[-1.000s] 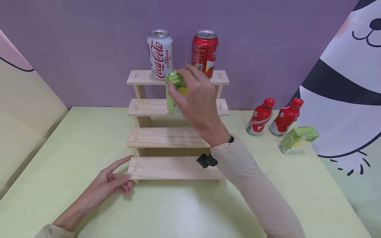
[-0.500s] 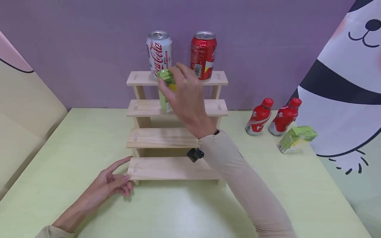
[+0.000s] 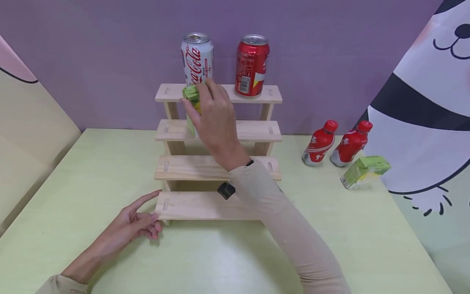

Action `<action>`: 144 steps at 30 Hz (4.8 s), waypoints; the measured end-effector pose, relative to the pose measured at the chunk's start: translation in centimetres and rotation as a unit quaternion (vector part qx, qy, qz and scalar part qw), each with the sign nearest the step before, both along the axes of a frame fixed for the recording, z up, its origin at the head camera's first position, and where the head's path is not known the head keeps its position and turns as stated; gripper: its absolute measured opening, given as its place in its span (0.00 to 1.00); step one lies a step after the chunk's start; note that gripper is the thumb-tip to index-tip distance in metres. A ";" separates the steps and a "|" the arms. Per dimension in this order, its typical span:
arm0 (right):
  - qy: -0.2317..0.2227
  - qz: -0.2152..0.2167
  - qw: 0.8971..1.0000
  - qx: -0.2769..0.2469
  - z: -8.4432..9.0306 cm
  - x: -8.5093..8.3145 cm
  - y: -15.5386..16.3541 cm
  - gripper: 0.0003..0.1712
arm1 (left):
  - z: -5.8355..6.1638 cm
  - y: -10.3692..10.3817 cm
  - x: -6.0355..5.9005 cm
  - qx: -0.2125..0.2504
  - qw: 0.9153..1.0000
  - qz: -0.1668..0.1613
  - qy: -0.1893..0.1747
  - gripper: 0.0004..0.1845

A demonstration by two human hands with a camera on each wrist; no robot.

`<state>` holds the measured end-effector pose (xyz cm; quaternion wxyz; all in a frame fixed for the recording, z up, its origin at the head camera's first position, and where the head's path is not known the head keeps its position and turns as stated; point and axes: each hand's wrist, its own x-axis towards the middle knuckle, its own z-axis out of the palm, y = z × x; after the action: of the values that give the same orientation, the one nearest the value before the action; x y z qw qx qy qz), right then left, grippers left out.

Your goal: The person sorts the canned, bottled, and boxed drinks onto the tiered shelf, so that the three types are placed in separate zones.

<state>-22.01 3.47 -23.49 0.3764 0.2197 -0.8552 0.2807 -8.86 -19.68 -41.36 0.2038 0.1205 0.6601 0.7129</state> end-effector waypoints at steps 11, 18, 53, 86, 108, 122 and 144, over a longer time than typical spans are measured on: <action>0.000 0.025 0.998 0.056 -0.2 -0.2 1.3 0.30 | 0.0 0.2 0.0 -0.002 1.000 0.003 -0.003 0.33; -0.018 0.073 0.996 0.054 -0.3 -0.3 2.5 0.30 | -0.1 0.2 0.2 -0.010 1.000 0.004 -0.011 0.33; 0.018 0.044 0.997 0.064 -1.1 4.4 9.7 0.26 | 0.0 0.3 0.2 -0.008 1.000 -0.002 -0.011 0.33; 0.003 -0.047 0.997 0.053 -4.3 8.0 18.9 0.29 | 0.5 0.4 0.5 0.011 1.000 -0.010 -0.019 0.33; -0.116 -0.146 0.982 0.024 -6.7 4.8 25.2 0.32 | -0.4 0.2 0.1 -0.002 1.000 -0.003 -0.006 0.33; -0.208 -0.259 0.943 0.006 -8.1 3.7 31.8 0.30 | -0.4 1.1 0.2 0.000 1.000 -0.009 0.021 0.33; -0.405 -0.285 0.866 0.067 -8.7 4.2 36.4 0.43 | -0.4 0.3 0.4 -0.016 1.000 -0.004 0.026 0.32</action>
<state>-17.84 39.83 -32.22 0.0446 -0.1418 -0.9746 0.1675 -8.44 -19.35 -41.78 0.1911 0.1382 0.6763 0.6979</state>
